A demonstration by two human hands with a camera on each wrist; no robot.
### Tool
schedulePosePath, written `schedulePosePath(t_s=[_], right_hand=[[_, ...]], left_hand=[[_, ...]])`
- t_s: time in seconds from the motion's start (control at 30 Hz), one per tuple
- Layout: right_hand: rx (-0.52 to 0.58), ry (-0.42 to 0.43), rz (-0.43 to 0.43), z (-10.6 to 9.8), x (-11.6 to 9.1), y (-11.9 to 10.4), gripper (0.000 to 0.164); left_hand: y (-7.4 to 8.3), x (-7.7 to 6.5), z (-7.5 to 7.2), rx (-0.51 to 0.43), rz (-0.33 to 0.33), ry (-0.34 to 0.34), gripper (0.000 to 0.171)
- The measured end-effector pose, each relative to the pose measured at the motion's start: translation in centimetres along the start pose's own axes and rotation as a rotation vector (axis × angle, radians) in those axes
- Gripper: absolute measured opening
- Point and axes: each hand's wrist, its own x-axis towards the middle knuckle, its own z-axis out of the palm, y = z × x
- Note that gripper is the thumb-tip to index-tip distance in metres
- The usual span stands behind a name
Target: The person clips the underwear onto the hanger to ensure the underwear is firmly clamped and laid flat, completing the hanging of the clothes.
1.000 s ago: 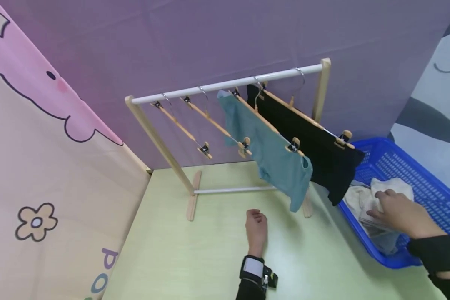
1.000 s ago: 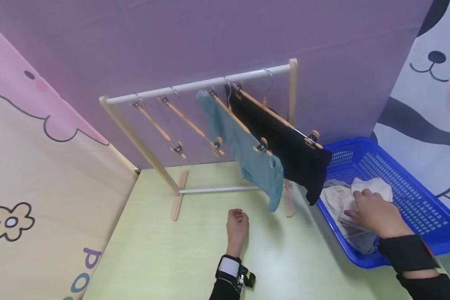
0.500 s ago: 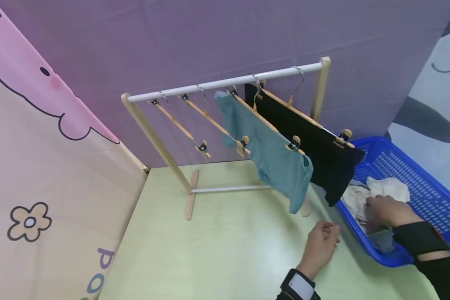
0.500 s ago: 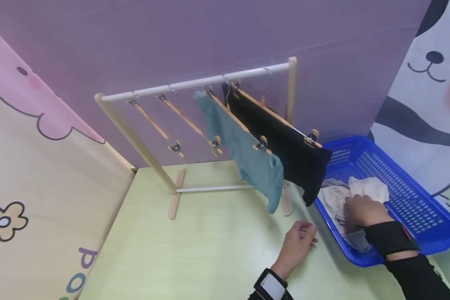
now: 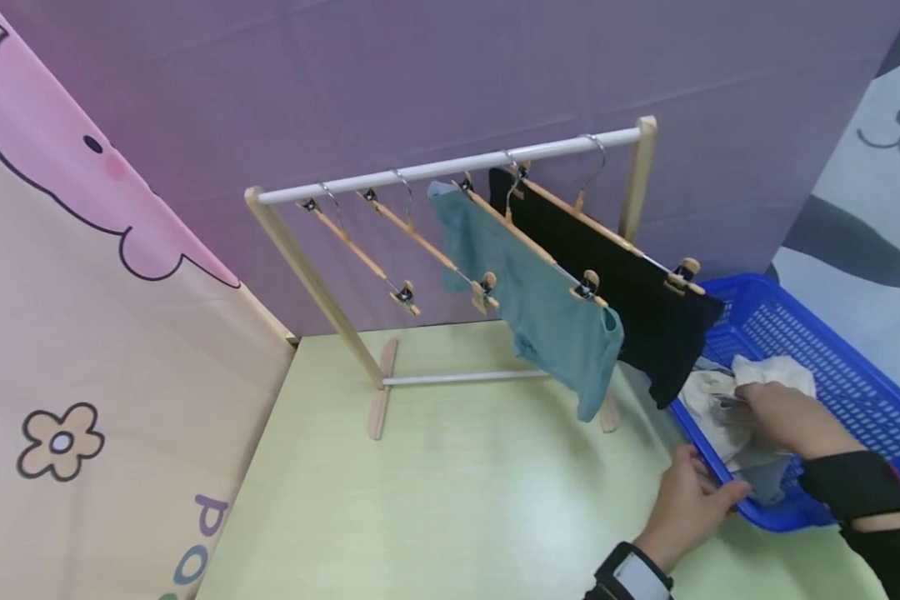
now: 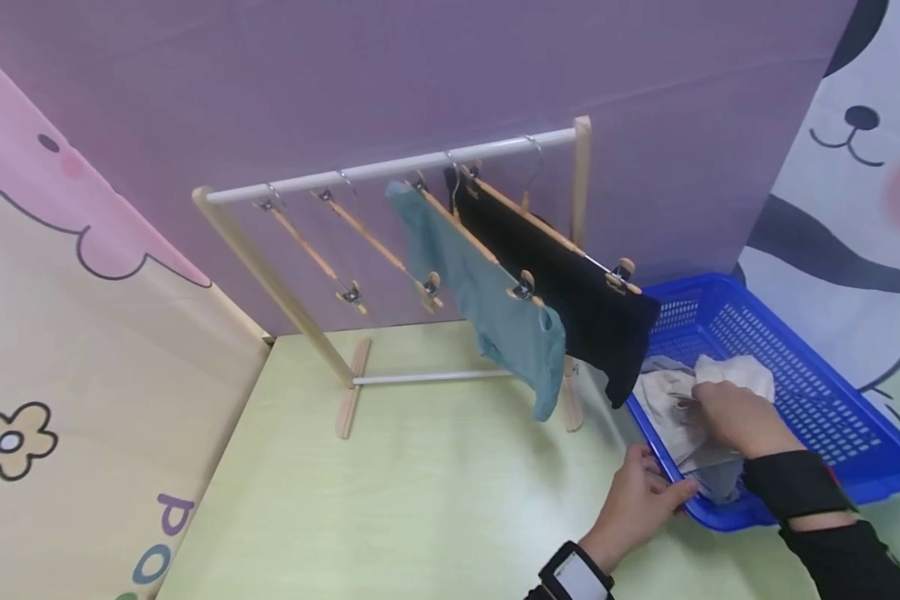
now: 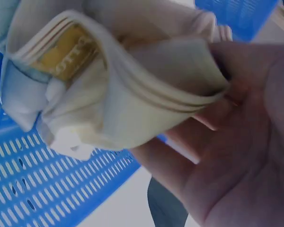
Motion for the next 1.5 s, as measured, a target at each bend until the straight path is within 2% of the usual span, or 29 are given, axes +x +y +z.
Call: schedulePosePath(t_s=[0.13, 0.27, 0.4, 0.47, 0.57, 0.67, 0.77, 0.87, 0.93, 1.03, 1.1, 1.2, 1.3, 1.4, 1.47, 1.5], right_hand=[[0.036, 0.048, 0.038, -1.3, -0.2, -0.6, 0.016], [-0.002, 0.134, 0.083, -3.2, -0.6, -1.4, 0.02], [-0.057, 0.326, 0.072, -5.3, -1.7, -2.6, 0.033], [-0.094, 0.438, 0.032, -6.5, -2.4, -3.3, 0.036], [-0.097, 0.544, 0.007, -8.3, -3.6, -4.6, 0.036], [-0.065, 0.671, -0.002, -9.9, -4.5, -6.2, 0.034], [0.013, 0.822, -0.039, -11.0, -5.5, -8.1, 0.029], [0.085, 0.903, -0.095, -11.6, -6.5, -9.9, 0.021], [0.091, 0.907, -0.122, -11.6, -7.1, -11.1, 0.021], [0.04, 0.908, -0.143, -11.2, -7.7, -12.7, 0.026], [0.003, 0.889, -0.144, -10.7, -7.9, -13.6, 0.027], [-0.022, 0.811, -0.126, -9.6, -8.0, -14.6, 0.024], [0.015, 0.728, -0.116, -8.2, -8.0, -15.1, 0.025], [0.084, 0.653, -0.102, -7.1, -7.8, -15.1, 0.017], [0.136, 0.606, -0.104, -6.5, -7.5, -14.6, 0.011], [0.169, 0.576, -0.098, -6.2, -7.4, -14.3, 0.015]], left_hand=[[0.1, 0.1, -0.2, -0.063, -0.03, -0.029, 0.041], [0.2, 0.0, -0.4, -0.087, -0.052, -0.027, 0.04], [0.1, 0.0, -0.4, -0.109, -0.068, -0.013, 0.04], [0.0, 0.0, -0.5, -0.115, -0.064, -0.005, 0.04], [-0.2, 0.0, -0.5, -0.116, -0.056, 0.009, 0.041], [-0.3, 0.0, -0.4, -0.139, -0.063, 0.018, 0.044], [-0.3, 0.0, 0.0, -0.146, -0.068, 0.018, 0.044], [-0.6, -0.2, 0.1, -0.178, -0.044, 0.018, 0.045], [-0.8, -0.6, -0.3, -0.154, 0.012, 0.035, 0.051], [-1.1, -1.3, -1.7, -0.072, 0.166, 0.1, 0.074], [-1.2, -1.8, -2.9, 0.071, 0.291, 0.207, 0.092], [-1.0, -2.4, -4.7, 0.185, 0.451, 0.367, 0.096], [-0.6, -2.8, -6.3, 0.278, 0.576, 0.474, 0.078], [-0.7, -3.1, -7.6, 0.382, 0.703, 0.565, 0.05], [-1.1, -3.2, -8.4, 0.42, 0.777, 0.605, 0.029], [-1.4, -3.2, -8.9, 0.426, 0.817, 0.619, 0.02]])
